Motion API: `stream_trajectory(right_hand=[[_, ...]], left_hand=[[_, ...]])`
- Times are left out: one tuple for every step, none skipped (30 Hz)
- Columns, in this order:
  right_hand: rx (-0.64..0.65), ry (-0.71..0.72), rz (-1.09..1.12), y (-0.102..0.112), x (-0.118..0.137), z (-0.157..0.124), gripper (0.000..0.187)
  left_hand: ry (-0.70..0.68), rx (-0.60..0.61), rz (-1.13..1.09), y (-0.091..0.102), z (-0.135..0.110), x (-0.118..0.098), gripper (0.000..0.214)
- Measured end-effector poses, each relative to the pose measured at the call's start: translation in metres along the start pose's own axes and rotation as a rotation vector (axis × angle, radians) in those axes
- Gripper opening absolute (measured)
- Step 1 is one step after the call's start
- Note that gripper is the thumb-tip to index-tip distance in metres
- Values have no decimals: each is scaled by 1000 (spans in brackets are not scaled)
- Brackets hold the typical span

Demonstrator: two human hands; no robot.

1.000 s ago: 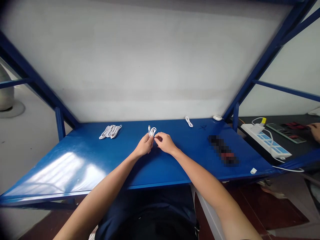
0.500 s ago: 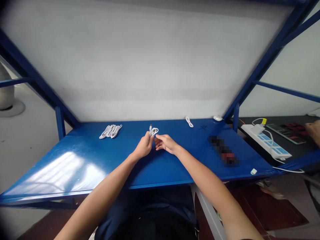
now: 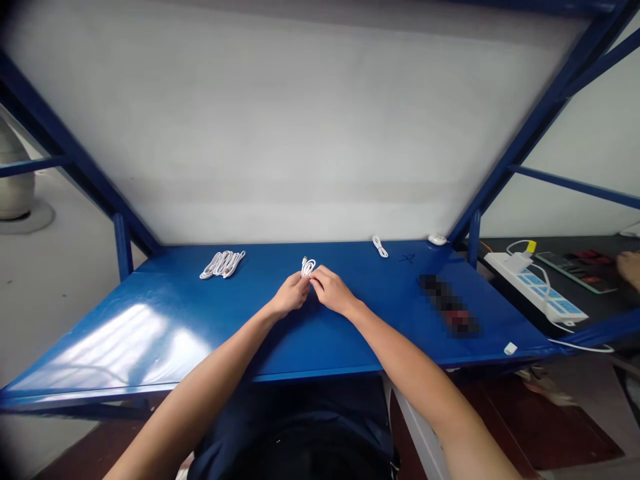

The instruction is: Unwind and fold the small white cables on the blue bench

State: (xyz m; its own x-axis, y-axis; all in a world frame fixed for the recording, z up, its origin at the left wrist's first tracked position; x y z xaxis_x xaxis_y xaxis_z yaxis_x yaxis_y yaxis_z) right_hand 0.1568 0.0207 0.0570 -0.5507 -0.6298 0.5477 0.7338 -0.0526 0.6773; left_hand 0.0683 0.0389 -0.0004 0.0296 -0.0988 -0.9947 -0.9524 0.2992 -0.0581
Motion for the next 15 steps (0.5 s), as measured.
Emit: stream_trajectory(right_hand=[[-3, 51, -59, 1, 4, -1, 17], [-7, 73, -86, 1, 6, -1, 17], [-16, 65, -81, 2, 5, -1, 17], [-28, 28, -42, 2, 2, 0, 16], [-36, -39, 34, 2, -4, 0, 14], [-33, -133, 144, 0, -13, 1, 13], [-12, -246, 280, -6, -23, 0, 14], [22, -362, 431, -13, -32, -2, 15], [61, -469, 581, -21, -39, -4, 17], [94, -557, 716, -28, -43, -7, 19], [115, -624, 827, -33, -46, -9, 20], [127, -674, 914, -36, -47, -11, 20], [140, -711, 981, -38, -47, -13, 20], [158, -738, 1034, -39, -47, -14, 19], [185, -757, 1076, -41, -46, -16, 18]], left_hand=[[52, 27, -74, -3, -1, 3, 36], [74, 50, -119, -6, -1, 4, 37], [71, 65, -131, -8, -1, 3, 37], [51, 62, -116, -7, -1, 1, 37], [13, 48, -69, -5, -1, -3, 36], [-43, 27, 3, -1, 0, -7, 36], [-113, 1, 92, 2, -1, -12, 35], [-191, -24, 187, 5, -2, -18, 33], [-268, -46, 276, 6, -3, -24, 31], [-331, -60, 354, 6, -5, -29, 28], [-373, -69, 414, 6, -7, -33, 26], [-395, -73, 455, 6, -9, -35, 24], [-398, -76, 479, 5, -10, -36, 23], [-395, -82, 490, 5, -10, -36, 22], [-391, -88, 497, 6, -11, -37, 23]])
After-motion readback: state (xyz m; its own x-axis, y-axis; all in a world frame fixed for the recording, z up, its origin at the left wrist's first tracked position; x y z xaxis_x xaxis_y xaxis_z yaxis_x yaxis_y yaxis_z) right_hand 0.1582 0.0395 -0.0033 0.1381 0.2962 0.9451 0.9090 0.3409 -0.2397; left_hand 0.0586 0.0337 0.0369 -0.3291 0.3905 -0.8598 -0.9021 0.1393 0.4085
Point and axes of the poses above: each hand's wrist, its own z-axis towards the middle knuckle, its own y-axis out of the back of the hand, x = y × z, the point moved 9 cm from there along z, towards the middle knuckle, and after that the axes turned 4 degrees about -z, right-handed, at the moved point
